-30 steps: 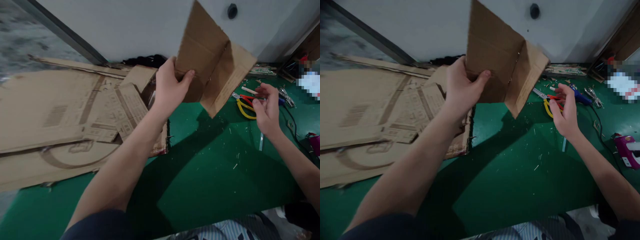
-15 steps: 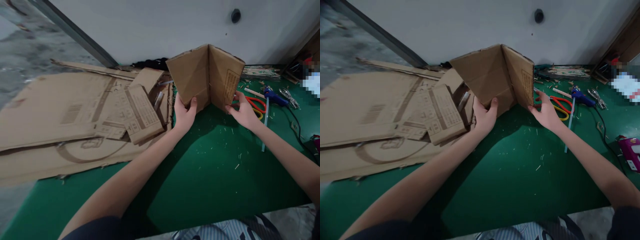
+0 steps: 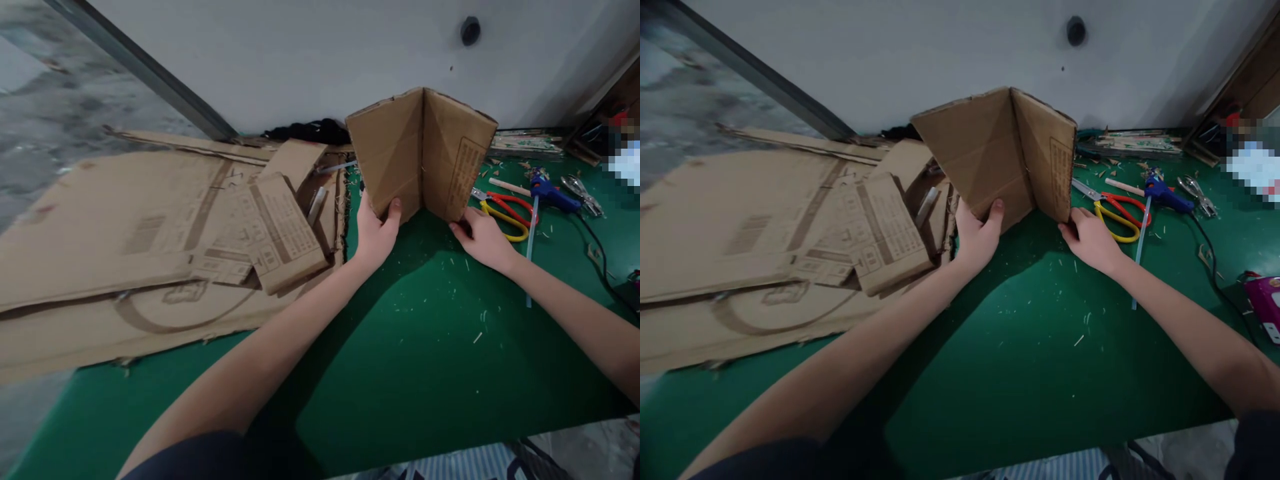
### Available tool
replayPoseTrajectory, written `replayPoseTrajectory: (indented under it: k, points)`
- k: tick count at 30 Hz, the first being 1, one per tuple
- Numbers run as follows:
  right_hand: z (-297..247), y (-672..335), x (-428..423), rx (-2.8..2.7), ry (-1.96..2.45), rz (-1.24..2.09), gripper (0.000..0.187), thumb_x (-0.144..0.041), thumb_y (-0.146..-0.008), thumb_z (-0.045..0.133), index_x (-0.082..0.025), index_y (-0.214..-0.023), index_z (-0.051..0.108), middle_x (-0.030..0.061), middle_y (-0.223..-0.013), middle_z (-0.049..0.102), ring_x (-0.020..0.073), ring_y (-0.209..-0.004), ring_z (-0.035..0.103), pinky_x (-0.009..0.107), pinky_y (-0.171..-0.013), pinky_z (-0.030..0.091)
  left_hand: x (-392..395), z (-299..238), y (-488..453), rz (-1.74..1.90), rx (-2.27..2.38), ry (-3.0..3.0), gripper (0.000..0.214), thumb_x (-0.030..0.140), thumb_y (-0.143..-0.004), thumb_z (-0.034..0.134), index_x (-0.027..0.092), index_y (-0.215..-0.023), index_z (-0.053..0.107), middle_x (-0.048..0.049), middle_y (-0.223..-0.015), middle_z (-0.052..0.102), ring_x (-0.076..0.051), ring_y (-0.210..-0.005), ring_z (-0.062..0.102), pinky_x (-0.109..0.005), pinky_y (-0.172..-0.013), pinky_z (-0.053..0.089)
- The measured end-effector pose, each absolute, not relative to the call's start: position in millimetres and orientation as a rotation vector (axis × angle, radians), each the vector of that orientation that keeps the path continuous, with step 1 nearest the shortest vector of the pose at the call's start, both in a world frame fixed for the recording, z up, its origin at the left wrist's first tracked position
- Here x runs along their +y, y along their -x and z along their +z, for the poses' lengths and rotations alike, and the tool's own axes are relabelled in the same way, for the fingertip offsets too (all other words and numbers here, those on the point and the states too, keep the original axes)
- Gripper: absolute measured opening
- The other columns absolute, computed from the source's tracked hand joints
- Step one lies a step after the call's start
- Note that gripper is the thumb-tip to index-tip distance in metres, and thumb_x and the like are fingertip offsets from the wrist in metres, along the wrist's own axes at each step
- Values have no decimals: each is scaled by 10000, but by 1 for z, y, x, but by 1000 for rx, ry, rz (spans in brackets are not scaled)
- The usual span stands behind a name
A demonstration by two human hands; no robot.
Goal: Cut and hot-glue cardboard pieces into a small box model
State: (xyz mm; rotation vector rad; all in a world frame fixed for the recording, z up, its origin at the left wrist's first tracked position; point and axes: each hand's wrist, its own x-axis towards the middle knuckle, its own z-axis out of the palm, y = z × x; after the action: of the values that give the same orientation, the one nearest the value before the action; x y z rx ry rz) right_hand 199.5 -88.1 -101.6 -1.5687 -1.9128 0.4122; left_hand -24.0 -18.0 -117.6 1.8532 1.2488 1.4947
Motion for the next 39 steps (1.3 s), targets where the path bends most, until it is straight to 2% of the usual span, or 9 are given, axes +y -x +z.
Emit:
replayPoseTrajectory:
  k: [11,20,23,30,34,37,39]
  points:
    - [-103,-203,-87,-1954,1556,408,148,-320,-952,479,-242,-838,425,71,-850,564,226,-776,551,397,-722,437,-18,-119,22,1493,1218,-1861,508,629,-936,543,245,-1267,553,-155,-1299,682,-307,-1275,645,-475,-1123,527]
    - [-105,-202,-86,-1973,1538,404,100,-277,-914,489,-220,-857,431,59,-840,546,184,-712,512,353,-676,403,-15,-124,25,1540,1139,-1851,520,652,-924,566,216,-1206,575,-166,-1256,714,-302,-1185,699,-465,-1020,595]
    - [-106,-201,-86,-1986,1550,368,94,-268,-902,501,-216,-851,442,64,-847,560,180,-715,510,347,-674,399,-14,-125,25,1557,1132,-1862,546,663,-929,557,208,-1231,581,-162,-1240,715,-298,-1188,694,-458,-1029,590]
    - [-108,-202,-84,-1817,1563,342,67,-279,-925,491,-213,-911,499,82,-869,640,220,-824,623,366,-745,463,-10,-131,27,1541,1148,-1887,564,657,-941,545,213,-1286,586,-146,-1209,720,-293,-1164,695,-474,-1046,573]
    - [-108,-204,-87,-1613,1581,379,122,-304,-919,524,-213,-983,474,40,-816,627,177,-693,625,322,-654,472,-11,-133,27,1513,1133,-1909,580,659,-953,518,199,-1305,538,-186,-1267,688,-298,-1179,693,-462,-1003,593]
    - [-90,-200,-96,-1756,1584,125,119,-306,-958,478,-194,-985,508,40,-806,633,163,-679,609,292,-602,414,-13,-132,25,1514,1075,-1978,537,619,-987,484,195,-1316,496,-191,-1266,675,-291,-1176,690,-457,-1000,589]
    - [-67,-193,-103,-2024,1575,-169,213,-305,-991,422,-169,-1021,583,83,-891,675,185,-752,623,297,-581,344,-15,-131,24,1515,1040,-2034,477,575,-1013,459,201,-1308,486,-170,-1222,682,-276,-1145,695,-446,-975,594]
